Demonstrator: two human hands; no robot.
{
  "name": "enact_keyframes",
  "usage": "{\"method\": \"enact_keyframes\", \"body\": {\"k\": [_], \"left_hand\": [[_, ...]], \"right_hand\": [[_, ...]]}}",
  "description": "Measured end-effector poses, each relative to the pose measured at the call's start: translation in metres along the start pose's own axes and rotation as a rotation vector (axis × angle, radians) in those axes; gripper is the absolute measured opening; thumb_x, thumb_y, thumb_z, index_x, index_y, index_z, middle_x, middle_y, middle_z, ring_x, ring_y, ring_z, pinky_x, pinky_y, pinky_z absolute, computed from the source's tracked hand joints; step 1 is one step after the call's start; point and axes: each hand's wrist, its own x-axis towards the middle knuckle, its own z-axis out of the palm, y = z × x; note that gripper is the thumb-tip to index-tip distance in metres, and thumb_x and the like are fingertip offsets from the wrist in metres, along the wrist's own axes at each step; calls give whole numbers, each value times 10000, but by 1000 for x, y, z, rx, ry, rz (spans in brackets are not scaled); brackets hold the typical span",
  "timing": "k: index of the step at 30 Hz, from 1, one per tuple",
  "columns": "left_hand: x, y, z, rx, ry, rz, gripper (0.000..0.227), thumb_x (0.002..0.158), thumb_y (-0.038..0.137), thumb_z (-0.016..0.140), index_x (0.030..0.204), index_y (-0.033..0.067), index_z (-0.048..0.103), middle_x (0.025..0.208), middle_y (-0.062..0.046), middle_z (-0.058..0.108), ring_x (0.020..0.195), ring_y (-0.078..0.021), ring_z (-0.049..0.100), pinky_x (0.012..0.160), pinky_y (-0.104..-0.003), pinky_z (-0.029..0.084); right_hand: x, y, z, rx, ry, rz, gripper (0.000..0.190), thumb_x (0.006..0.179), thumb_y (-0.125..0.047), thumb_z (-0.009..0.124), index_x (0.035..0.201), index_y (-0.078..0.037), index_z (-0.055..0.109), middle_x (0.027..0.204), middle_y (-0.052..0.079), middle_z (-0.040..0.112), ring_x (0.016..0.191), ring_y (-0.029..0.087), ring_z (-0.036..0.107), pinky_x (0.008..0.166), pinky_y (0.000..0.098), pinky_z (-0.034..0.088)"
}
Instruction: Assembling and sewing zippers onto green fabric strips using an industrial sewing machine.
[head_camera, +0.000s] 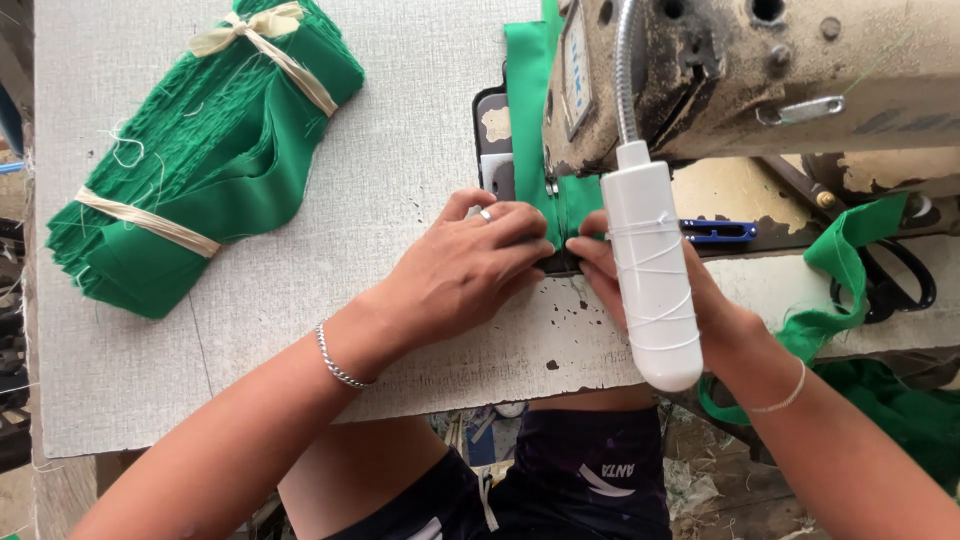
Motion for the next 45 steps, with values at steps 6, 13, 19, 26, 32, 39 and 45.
{"method": "enact_keyframes", "body": {"k": [6, 13, 19, 26, 32, 39, 45], "left_hand": [[6, -5, 35, -42, 83, -160, 111, 891, 225, 765, 889, 167, 670, 939, 50, 553, 951, -191, 642, 992, -393, 371], [9, 3, 33, -57, 104, -189, 152, 839, 119, 786, 907, 129, 651, 941, 18, 549, 1034, -220, 621, 955, -373, 402], [11, 3, 36, -12, 119, -174, 96, 936, 140, 687, 930, 106, 597, 956, -12, 524, 1038, -269, 605, 968, -385, 416], [14, 11, 30, 38, 171, -140, 73, 1020, 128, 599, 970, 76, 585, 934, -39, 514, 999, -293, 609, 920, -384, 452], [17, 18, 19, 258, 248, -15, 84, 1032, 119, 595, 960, 79, 581, 913, -51, 506, 940, -289, 594, 879, -390, 460], [19, 14, 22, 308, 269, 68, 134, 975, 76, 587, 846, 54, 559, 841, -78, 510, 847, -294, 585, 798, -382, 454], [22, 13, 21, 288, 251, 90, 132, 958, 69, 560, 832, 31, 563, 811, -87, 501, 813, -308, 587, 737, -382, 445]], "right_hand": [[17, -13, 6, -500, -26, -171, 185, 1028, -169, 532, 1052, 13, 548, 762, 134, 579, 532, 312, 623, 497, 378, 527], [33, -24, 11, -989, -59, -347, 143, 999, -99, 596, 951, 35, 612, 761, 205, 599, 583, 377, 591, 597, 444, 482], [18, -40, 21, -1300, -48, -432, 93, 945, -128, 691, 904, -49, 665, 756, 83, 625, 624, 230, 544, 720, 392, 481], [28, 0, -17, -1553, -23, -641, 203, 911, -145, 769, 1039, -53, 640, 894, 116, 584, 819, 298, 572, 891, 498, 488], [32, -4, -11, -1579, -28, -781, 207, 932, -159, 756, 1045, -27, 642, 938, 120, 559, 902, 314, 595, 918, 515, 495], [36, 11, -25, -1511, 2, -842, 163, 917, -193, 780, 964, -68, 686, 923, 66, 547, 831, 259, 577, 894, 496, 512], [28, -4, -18, -1442, 7, -854, 221, 921, -286, 774, 963, -84, 693, 974, 44, 584, 812, 286, 591, 872, 500, 506]]}}
